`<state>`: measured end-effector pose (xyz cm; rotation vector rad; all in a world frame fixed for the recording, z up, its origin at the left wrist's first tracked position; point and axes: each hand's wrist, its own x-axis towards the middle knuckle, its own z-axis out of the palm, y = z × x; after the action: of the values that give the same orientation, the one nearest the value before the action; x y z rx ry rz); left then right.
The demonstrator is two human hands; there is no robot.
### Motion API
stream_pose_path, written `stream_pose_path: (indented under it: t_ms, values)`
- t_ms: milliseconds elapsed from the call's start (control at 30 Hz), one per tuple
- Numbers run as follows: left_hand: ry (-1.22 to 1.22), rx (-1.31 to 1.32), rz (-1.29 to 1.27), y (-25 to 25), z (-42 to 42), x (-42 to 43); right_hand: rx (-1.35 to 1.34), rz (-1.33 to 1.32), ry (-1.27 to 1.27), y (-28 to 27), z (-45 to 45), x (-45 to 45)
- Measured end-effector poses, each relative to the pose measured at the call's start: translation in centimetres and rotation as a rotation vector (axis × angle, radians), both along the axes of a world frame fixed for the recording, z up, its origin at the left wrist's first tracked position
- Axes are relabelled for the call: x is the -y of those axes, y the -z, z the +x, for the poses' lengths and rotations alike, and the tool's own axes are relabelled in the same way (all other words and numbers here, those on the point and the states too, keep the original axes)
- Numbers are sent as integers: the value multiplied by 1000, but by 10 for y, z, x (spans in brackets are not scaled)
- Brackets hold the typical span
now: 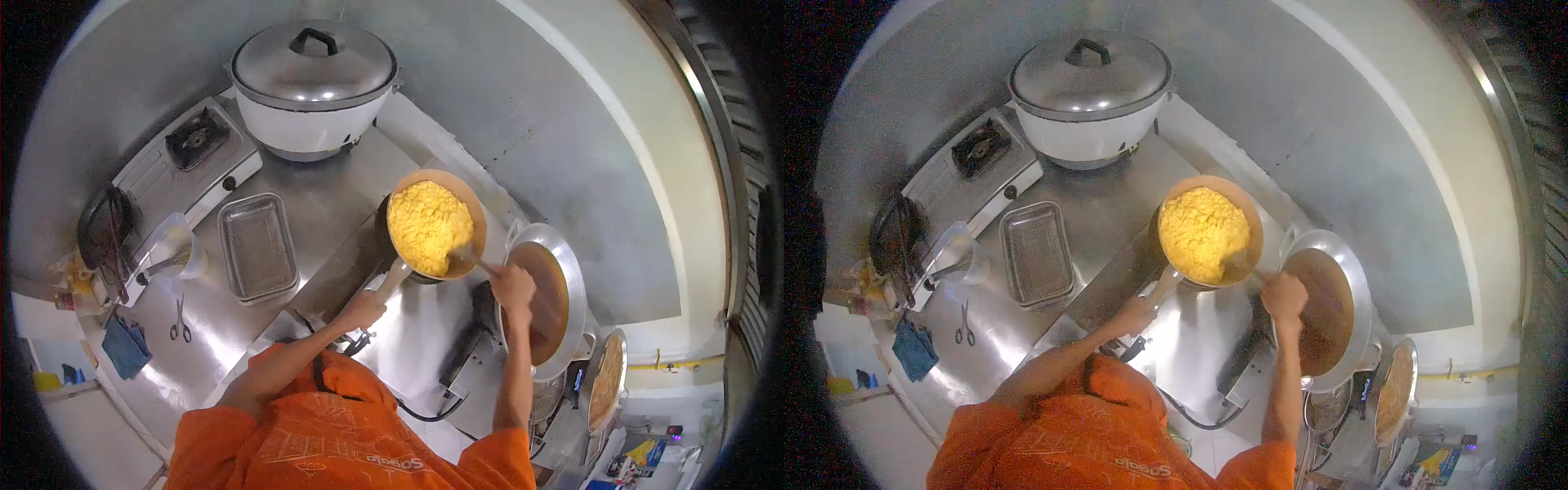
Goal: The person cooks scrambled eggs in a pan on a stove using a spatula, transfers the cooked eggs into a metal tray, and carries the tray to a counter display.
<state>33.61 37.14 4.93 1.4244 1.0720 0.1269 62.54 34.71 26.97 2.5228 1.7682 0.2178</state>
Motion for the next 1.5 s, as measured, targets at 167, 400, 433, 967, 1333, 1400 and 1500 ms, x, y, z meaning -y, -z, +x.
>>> stream_pose_path:
  t_ms: [167,400,433,967,1333,1400,1500]
  values:
    - [47,-13,23,8,-2,-5,146,147,-120,-2,10,-19]
    - [-46,68,315,6,5,9,-76,-208,-22,0,-15,14]
    - [-54,68,223,-5,5,10,-85,-52,34,30,-16,0]
    - [-98,152,314,-29,1,23,-59,75,91,-13,-100,-26]
    - [-229,150,148,-38,3,29,-151,148,214,14,-113,-46]
    - [-213,192,203,-34,3,23,-205,94,184,-39,-150,-31]
    - [-180,222,292,-5,15,28,-153,-98,30,-48,-178,-5]
